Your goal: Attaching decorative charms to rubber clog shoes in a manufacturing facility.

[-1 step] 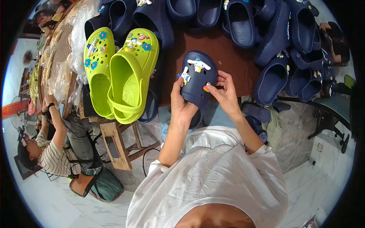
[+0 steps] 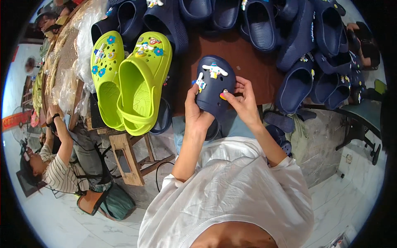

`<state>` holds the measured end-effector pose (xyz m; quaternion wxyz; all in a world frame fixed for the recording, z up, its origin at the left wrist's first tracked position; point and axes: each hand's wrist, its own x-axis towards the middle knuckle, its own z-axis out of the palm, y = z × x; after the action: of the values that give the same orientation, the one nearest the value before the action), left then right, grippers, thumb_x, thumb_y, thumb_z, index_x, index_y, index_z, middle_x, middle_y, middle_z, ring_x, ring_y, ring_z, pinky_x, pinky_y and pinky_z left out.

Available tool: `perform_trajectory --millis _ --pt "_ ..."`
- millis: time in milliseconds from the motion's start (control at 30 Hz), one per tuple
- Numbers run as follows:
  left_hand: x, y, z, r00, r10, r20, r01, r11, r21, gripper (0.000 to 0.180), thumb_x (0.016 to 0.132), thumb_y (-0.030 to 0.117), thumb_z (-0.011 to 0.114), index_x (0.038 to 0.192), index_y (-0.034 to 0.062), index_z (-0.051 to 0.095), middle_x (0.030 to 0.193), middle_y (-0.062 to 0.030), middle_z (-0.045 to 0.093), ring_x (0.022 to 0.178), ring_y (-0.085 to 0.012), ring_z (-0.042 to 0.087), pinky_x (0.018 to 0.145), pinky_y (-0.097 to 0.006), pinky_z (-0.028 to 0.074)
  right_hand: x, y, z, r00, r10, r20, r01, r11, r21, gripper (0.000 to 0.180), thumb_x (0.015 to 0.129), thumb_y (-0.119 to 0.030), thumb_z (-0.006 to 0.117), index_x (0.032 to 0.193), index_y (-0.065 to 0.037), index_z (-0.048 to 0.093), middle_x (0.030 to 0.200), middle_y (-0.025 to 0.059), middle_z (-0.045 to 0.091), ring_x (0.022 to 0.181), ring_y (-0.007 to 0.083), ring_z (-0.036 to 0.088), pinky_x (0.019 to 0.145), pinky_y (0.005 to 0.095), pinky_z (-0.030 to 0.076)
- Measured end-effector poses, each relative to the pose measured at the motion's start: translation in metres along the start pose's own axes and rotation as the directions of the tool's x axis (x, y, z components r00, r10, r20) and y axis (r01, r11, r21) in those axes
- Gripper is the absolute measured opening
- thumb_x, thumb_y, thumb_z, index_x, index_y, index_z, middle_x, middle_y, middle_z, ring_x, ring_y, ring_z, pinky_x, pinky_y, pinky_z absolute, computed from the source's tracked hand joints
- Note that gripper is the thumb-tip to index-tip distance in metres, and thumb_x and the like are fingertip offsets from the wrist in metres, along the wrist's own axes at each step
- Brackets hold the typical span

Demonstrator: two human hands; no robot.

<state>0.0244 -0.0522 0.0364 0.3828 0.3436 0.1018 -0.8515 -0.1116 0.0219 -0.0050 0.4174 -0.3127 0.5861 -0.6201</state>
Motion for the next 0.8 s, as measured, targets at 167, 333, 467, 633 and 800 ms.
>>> perform_trajectory --millis 167,333,467,633,800 --pt "0.01 0.008 -0.005 0.998 -0.034 0.045 0.03 0.996 0.078 0.042 0.09 0.03 0.059 0.123 0.0036 0.056 0.122 -0.016 0.061 0.115 -0.0299 0.058 0.103 -0.049 0.042 -0.005 0.012 0.017 0.981 -0.116 -0.159 0.099 0.989 -0.112 0.061 0.082 -0.02 0.076 0.13 -0.002 0.042 0.111 0.0101 0.055 0.097 0.0175 0.055 0.069 0.028 0.05" --pt "0.005 0.02 -0.005 0.991 0.002 0.131 -0.01 0.998 0.058 0.046 0.089 0.029 0.061 0.127 0.0045 0.054 0.129 -0.0155 0.058 0.12 -0.0299 0.054 0.107 -0.051 0.037 -0.04 0.009 0.031 0.953 -0.223 -0.202 0.19 0.967 -0.171 0.049 0.085 -0.01 0.067 0.128 -0.003 0.043 0.115 0.0141 0.046 0.101 0.0241 0.054 0.073 0.0319 0.052" --pt "0.012 0.014 0.0 0.993 0.025 0.117 -0.043 0.988 0.148 0.052 0.084 0.027 0.066 0.129 0.0047 0.053 0.134 -0.0137 0.054 0.126 -0.0308 0.048 0.111 -0.052 0.03 -0.081 0.008 0.011 0.978 -0.2 -0.053 0.186 0.961 -0.205 0.027 0.084 -0.004 0.062 0.11 -0.006 0.056 0.109 0.0124 0.049 0.104 0.0278 0.054 0.082 0.036 0.048" --pt "0.026 0.006 -0.008 0.986 0.118 0.114 -0.142 0.963 0.231 0.048 0.08 0.023 0.073 0.122 0.0043 0.058 0.124 -0.0114 0.061 0.115 -0.027 0.056 0.103 -0.046 0.04 -0.123 0.017 -0.013 0.991 -0.091 0.094 0.115 0.944 -0.308 0.016 0.082 -0.006 0.062 0.098 -0.007 0.058 0.101 0.0106 0.054 0.102 0.0302 0.055 0.087 0.0407 0.045" --pt "0.014 -0.004 -0.001 0.987 0.103 0.121 -0.139 0.927 0.348 0.039 0.08 0.021 0.073 0.113 0.0026 0.064 0.112 -0.0092 0.068 0.105 -0.0233 0.062 0.098 -0.038 0.046 -0.141 0.026 -0.059 0.993 -0.095 0.065 0.113 0.902 -0.417 0.014 0.083 -0.009 0.061 0.097 -0.009 0.059 0.099 0.0102 0.057 0.096 0.0305 0.058 0.083 0.0416 0.047"
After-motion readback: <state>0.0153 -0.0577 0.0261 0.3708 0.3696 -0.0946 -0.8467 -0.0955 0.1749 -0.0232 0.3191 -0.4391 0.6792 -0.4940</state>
